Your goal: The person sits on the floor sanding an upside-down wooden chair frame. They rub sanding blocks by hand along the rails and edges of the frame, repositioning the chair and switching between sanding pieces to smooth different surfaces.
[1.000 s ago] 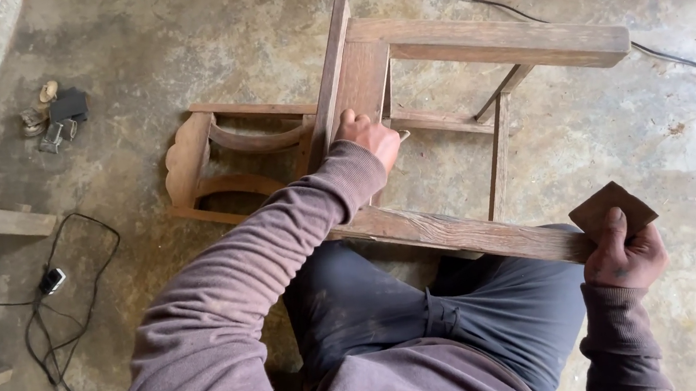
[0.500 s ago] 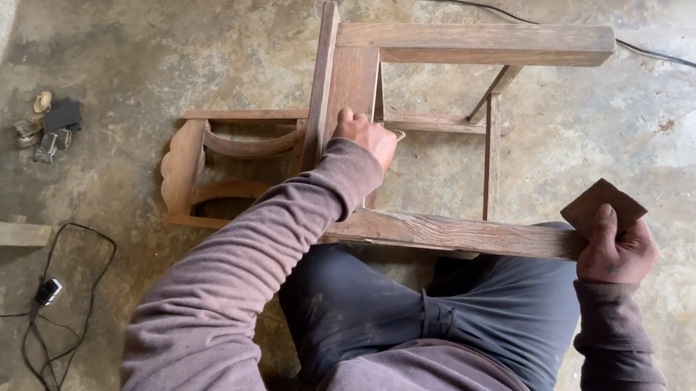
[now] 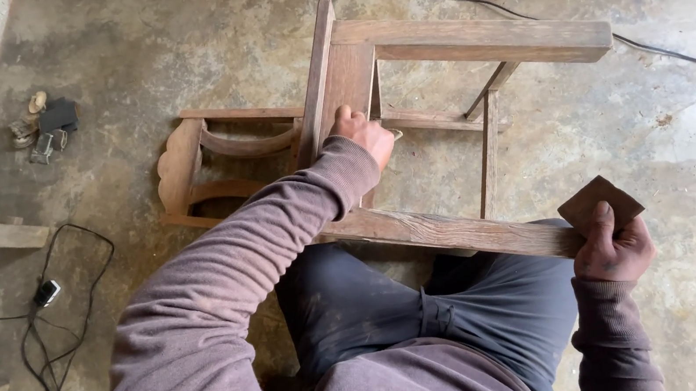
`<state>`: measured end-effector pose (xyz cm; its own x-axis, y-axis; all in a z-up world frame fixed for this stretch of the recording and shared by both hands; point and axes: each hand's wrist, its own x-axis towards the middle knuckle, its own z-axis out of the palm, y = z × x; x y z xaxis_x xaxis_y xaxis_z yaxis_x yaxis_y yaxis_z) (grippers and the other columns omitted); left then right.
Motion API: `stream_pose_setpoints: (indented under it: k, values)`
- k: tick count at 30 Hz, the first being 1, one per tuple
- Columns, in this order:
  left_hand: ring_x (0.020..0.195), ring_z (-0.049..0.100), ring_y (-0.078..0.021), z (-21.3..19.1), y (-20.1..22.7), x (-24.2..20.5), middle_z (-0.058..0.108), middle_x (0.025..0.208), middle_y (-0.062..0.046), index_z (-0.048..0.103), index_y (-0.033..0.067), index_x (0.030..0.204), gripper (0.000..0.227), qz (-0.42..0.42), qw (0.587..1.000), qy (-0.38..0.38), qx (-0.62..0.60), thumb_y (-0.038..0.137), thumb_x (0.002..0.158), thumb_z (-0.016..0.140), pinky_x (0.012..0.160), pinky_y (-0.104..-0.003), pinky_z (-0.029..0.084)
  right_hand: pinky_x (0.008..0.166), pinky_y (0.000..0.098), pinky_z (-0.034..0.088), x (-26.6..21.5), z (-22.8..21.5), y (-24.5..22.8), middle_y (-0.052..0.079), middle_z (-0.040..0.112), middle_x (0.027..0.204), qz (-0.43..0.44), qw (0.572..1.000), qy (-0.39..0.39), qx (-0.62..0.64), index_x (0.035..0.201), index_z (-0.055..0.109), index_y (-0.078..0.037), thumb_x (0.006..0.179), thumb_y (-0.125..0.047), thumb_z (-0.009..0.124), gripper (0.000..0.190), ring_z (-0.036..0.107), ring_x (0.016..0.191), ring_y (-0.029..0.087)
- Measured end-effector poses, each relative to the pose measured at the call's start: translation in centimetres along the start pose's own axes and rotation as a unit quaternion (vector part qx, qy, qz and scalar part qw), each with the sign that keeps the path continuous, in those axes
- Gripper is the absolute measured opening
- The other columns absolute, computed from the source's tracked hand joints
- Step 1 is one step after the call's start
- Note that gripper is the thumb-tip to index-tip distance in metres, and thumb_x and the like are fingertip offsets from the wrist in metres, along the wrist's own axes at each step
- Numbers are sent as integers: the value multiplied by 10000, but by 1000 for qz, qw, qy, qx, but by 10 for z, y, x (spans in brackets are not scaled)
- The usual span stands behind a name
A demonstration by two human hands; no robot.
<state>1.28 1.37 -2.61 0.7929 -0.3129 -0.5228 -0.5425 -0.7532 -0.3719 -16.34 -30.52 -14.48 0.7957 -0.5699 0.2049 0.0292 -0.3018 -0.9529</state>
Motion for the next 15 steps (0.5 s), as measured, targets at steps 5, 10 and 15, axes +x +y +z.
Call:
stream_pose_setpoints:
  k: [5, 10, 15]
  values:
    - [1004, 688, -279, 6, 14, -11, 739, 1023, -108, 735, 128, 1092, 188, -4, 991, -102, -90, 251, 1044, 601, 1087, -549, 357, 860, 284, 557, 0, 2, -2, 93, 732, 1066, -15, 1000, 10, -16, 1258, 701, 54, 1161, -195, 642, 274, 670, 952, 119]
    - [993, 642, -271, 9, -2, 2, 709, 1005, -106, 719, 134, 1117, 193, 4, 998, -10, -63, 239, 975, 641, 1025, -525, 387, 854, 277, 548, 2, -3, 27, 78, 714, 1064, -12, 997, 3, 76, 1226, 680, 82, 1179, -175, 675, 261, 642, 957, 112]
    - [972, 660, -259, -4, -7, -1, 717, 994, -113, 700, 122, 1167, 221, -36, 997, 26, -61, 257, 1018, 609, 999, -472, 435, 861, 265, 556, 5, -3, 37, 73, 718, 1044, -1, 992, -10, 126, 1213, 674, 100, 1161, -131, 663, 237, 651, 956, 113]
